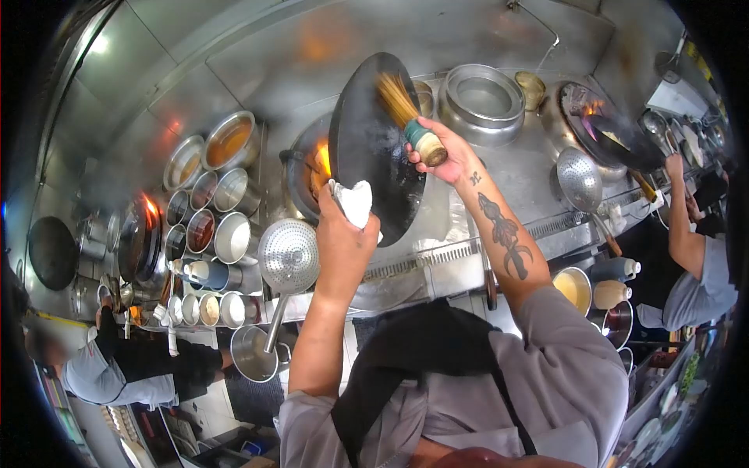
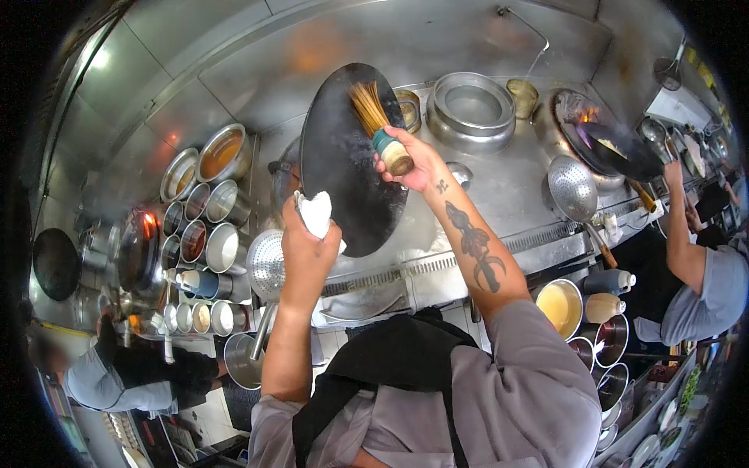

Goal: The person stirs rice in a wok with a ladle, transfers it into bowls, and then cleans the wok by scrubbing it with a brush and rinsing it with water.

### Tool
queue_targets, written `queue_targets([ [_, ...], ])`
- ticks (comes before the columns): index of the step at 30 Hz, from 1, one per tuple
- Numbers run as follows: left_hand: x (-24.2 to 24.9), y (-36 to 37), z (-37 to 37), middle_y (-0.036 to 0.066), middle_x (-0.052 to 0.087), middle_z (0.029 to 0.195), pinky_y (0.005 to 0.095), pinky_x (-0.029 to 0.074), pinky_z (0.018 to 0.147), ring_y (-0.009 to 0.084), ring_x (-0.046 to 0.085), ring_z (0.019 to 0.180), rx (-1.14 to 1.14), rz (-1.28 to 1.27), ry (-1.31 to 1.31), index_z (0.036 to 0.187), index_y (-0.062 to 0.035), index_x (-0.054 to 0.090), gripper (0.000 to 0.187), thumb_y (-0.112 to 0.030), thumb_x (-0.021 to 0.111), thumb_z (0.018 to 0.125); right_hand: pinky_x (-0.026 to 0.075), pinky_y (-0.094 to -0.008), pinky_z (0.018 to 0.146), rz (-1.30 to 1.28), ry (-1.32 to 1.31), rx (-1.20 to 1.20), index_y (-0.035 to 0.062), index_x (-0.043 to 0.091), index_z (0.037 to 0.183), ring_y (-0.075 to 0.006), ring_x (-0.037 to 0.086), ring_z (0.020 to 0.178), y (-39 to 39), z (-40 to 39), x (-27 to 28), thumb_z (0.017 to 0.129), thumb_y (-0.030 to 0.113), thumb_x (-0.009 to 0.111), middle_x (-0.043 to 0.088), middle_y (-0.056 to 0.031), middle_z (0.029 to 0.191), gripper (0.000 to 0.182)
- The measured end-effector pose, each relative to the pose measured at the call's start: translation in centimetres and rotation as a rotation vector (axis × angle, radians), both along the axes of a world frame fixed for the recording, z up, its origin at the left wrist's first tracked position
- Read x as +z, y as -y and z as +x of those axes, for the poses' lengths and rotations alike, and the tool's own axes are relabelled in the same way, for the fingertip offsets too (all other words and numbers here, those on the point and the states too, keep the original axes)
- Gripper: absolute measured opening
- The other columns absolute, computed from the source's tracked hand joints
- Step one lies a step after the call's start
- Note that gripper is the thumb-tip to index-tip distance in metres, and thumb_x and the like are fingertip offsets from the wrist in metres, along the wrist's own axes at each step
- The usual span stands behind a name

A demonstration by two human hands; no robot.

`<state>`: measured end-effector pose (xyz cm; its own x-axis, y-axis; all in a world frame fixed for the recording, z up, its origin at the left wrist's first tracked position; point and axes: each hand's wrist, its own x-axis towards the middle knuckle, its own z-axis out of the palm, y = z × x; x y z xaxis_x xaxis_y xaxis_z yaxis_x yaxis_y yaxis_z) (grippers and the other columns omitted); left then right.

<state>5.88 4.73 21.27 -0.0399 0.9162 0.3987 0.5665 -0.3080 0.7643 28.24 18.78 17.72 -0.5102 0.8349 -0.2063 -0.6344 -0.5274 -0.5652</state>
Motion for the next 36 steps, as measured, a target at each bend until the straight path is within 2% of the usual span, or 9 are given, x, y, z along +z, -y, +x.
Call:
queue_targets([
  [6, -0.3, -0.1, 0.2, 0.030, 0.057, 0.105, 0.0413, 0.048, 0.083, 0.0413, 0.060, 0.095, 0.069, 0.053, -0.058, 0.128, 0.0111, 0.031, 0.065, -0.006, 0.062, 0.074, 0.048, -0.0297, 0.039, 0.155, 0.480, -0.118, 0.0110, 0.055, 0.102, -0.0195, 0.061, 0.052, 4.0, -2.9, 0.9, 0.088, 0.034, 0.062, 0.059, -0.0057, 0.068, 0.027],
  [8, -1.1, -0.6, -0.7, 0.029, 0.057, 0.105, 0.0400, 0.048, 0.083, 0.0389, 0.061, 0.095, 0.049, 0.081, 0.010, 0.128, 0.0111, 0.032, 0.064, -0.006, 0.062, 0.074, 0.049, -0.0276, 0.047, 0.417, 0.599, 0.031, 0.0105, 0.056, 0.107, -0.0146, 0.061, 0.059, 8.3, -4.7, -1.5, 0.086, 0.027, 0.067, 0.061, -0.0033, 0.073, 0.029],
  [9, -1.5, -1.0, -1.4, 0.027, 0.057, 0.105, 0.0386, 0.048, 0.084, 0.0365, 0.061, 0.095, 0.032, 0.113, 0.077, 0.127, 0.0112, 0.033, 0.064, -0.006, 0.062, 0.074, 0.050, -0.0277, 0.061, 1.001, 0.723, -0.118, 0.0092, 0.055, 0.115, -0.0141, 0.062, 0.070, 9.3, -6.0, -7.5, 0.084, 0.025, 0.069, 0.061, -0.0017, 0.077, 0.038],
  [14, -4.8, -1.1, -5.8, 0.021, 0.058, 0.104, 0.0323, 0.045, 0.086, 0.0259, 0.059, 0.095, 0.250, 0.004, 0.127, 0.128, 0.0106, 0.035, 0.062, -0.010, 0.063, 0.077, 0.051, -0.0414, 0.077, 0.834, 1.575, 0.346, 0.0112, 0.036, 0.140, -0.0344, 0.065, 0.089, 14.1, 4.2, -19.8, 0.083, 0.022, 0.065, 0.065, -0.0193, 0.097, 0.065],
  [17, -8.8, -1.4, -9.0, 0.018, 0.059, 0.105, 0.0311, 0.045, 0.085, 0.0238, 0.059, 0.093, 0.322, 0.006, 0.145, 0.124, 0.0086, 0.042, 0.056, -0.009, 0.063, 0.075, 0.051, -0.0434, 0.073, 0.729, 1.927, 0.029, 0.0066, 0.052, 0.125, -0.0352, 0.064, 0.083, 6.6, 11.2, -18.2, 0.079, 0.026, 0.065, 0.065, -0.0203, 0.091, 0.052],
  [25, -17.6, -0.4, -9.8, 0.007, 0.063, 0.088, 0.0312, 0.049, 0.061, 0.0183, 0.061, 0.072, 0.432, -0.222, 0.862, 0.107, -0.0004, 0.056, 0.030, -0.004, 0.056, 0.076, 0.051, -0.0447, 0.064, 0.596, 1.654, -0.550, 0.0030, 0.055, 0.109, -0.0374, 0.064, 0.069, 5.1, 10.2, -18.4, 0.080, 0.027, 0.064, 0.065, -0.0200, 0.075, 0.038],
  [27, -19.2, 0.2, -8.2, 0.005, 0.062, 0.082, 0.0332, 0.044, 0.046, 0.0171, 0.059, 0.063, 0.483, -0.423, 1.024, 0.101, -0.0045, 0.056, 0.023, -0.008, 0.057, 0.078, 0.051, -0.0434, 0.065, 0.233, 1.548, -0.173, 0.0011, 0.056, 0.108, -0.0371, 0.064, 0.068, 8.6, 8.6, -17.2, 0.080, 0.027, 0.065, 0.065, -0.0201, 0.075, 0.040],
  [33, -19.3, -0.9, -3.8, 0.004, 0.060, 0.079, 0.0293, 0.041, 0.041, 0.0171, 0.057, 0.061, 0.405, -0.764, 1.308, 0.098, -0.0087, 0.054, 0.020, -0.016, 0.061, 0.080, 0.049, -0.0443, 0.073, 0.064, 1.375, -0.169, -0.0026, 0.059, 0.101, -0.0401, 0.062, 0.080, 15.3, 7.5, -22.5, 0.082, 0.033, 0.061, 0.062, -0.0277, 0.083, 0.040],
  [36, -20.3, -2.4, -2.9, 0.005, 0.060, 0.084, 0.0321, 0.043, 0.044, 0.0177, 0.059, 0.065, 0.429, -0.729, 1.323, 0.101, -0.0101, 0.051, 0.022, -0.012, 0.058, 0.080, 0.048, -0.0478, 0.073, 0.571, 1.819, -0.269, -0.0049, 0.054, 0.108, -0.0447, 0.059, 0.081, 19.5, 10.3, -24.6, 0.078, 0.021, 0.064, 0.058, -0.0291, 0.079, 0.041],
])
